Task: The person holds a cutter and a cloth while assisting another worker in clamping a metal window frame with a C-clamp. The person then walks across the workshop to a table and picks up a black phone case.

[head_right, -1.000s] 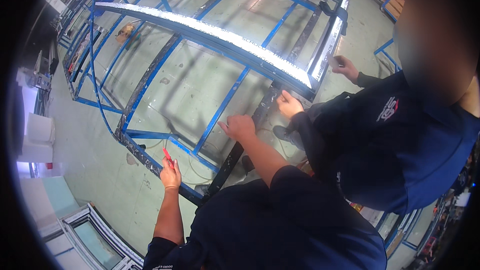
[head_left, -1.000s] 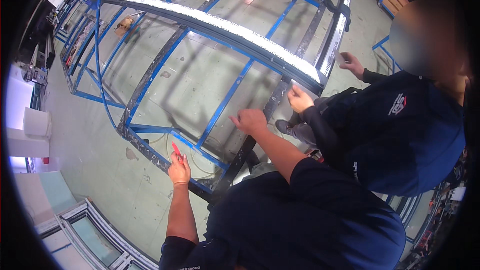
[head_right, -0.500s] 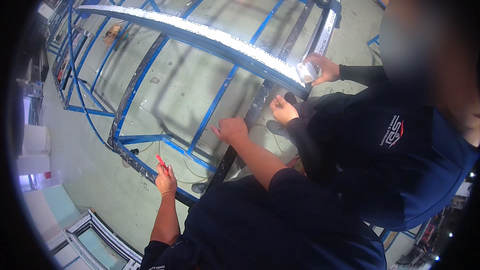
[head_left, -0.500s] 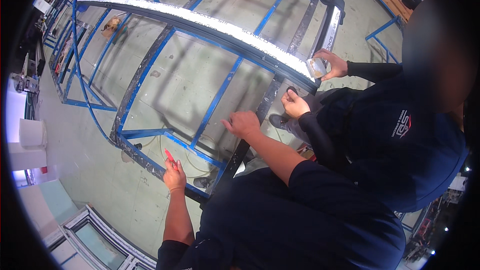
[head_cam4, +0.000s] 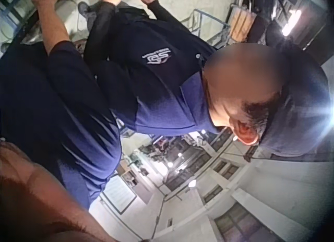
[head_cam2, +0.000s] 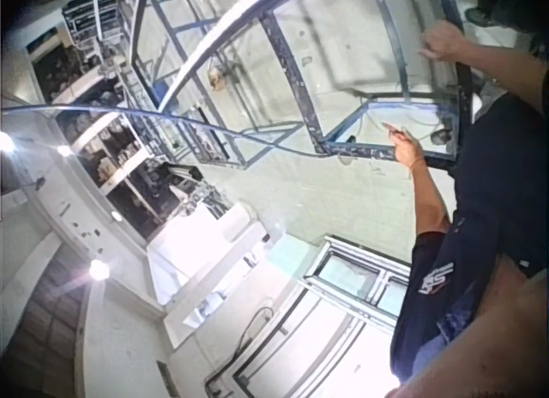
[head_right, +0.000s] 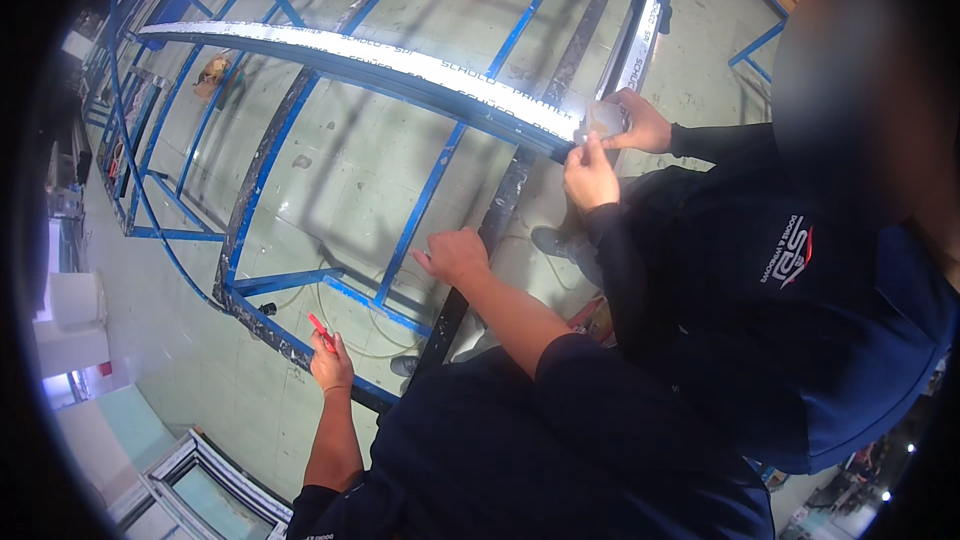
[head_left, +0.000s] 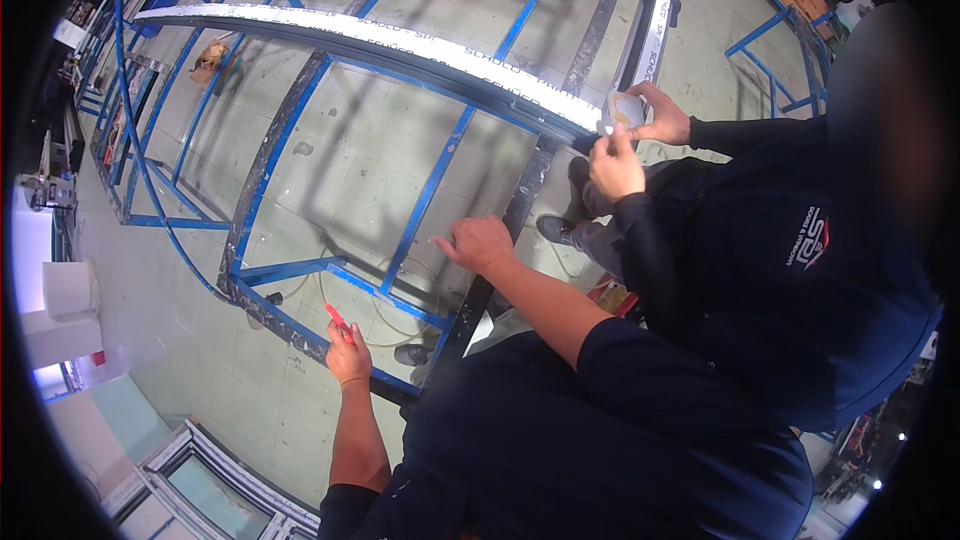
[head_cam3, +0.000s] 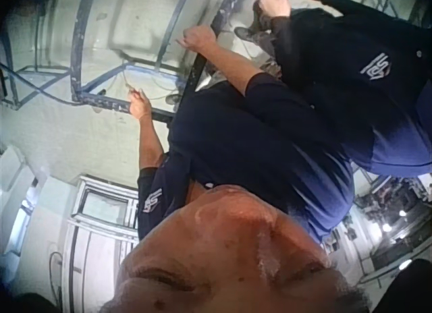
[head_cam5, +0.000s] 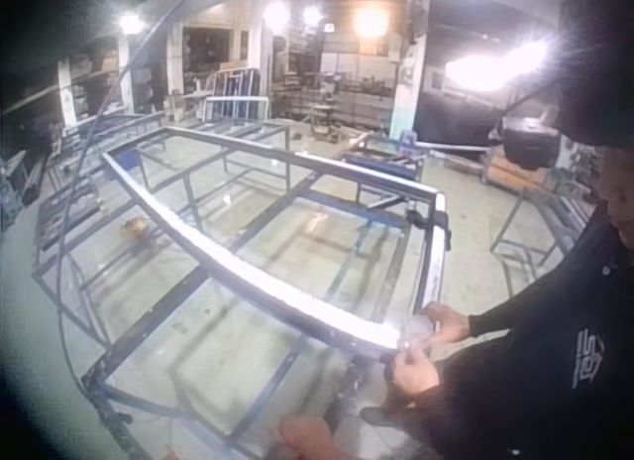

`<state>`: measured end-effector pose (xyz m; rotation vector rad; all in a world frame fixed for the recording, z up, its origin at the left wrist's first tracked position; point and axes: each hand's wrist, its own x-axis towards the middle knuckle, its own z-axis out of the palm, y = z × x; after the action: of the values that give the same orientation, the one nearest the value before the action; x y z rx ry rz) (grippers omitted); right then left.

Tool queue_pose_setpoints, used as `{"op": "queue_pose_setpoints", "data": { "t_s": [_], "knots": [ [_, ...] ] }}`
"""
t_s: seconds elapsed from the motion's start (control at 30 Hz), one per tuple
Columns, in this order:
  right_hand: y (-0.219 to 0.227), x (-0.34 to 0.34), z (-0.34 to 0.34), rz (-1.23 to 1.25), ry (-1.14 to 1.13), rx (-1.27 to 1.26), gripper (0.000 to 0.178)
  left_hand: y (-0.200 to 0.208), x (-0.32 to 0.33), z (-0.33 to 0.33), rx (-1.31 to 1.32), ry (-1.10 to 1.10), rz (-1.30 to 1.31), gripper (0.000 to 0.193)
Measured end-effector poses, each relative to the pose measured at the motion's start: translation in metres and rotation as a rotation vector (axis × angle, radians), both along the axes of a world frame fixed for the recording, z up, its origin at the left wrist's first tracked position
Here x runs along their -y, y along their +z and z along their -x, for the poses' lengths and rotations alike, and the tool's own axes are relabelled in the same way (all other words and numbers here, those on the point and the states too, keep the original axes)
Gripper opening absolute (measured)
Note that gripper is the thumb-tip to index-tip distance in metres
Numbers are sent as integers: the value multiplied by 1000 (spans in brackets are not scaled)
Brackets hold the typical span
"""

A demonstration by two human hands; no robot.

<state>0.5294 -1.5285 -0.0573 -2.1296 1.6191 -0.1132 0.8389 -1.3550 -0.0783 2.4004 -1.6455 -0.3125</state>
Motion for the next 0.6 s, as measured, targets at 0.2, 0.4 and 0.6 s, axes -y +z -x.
{"op": "queue_pose_setpoints", "data": {
  "t_s": [0.2,0.4,0.6],
  "knots": [
    [3,2,0,-40,-1,-4,52,3,3,1,-24,-10,20,41],
    [0,1,1,-20,0,9,53,4,3,3,-13,-2,14,41],
    [-2,1,0,-19,-20,15,54,1,1,1,1,22,-17,41]
  ]
}}
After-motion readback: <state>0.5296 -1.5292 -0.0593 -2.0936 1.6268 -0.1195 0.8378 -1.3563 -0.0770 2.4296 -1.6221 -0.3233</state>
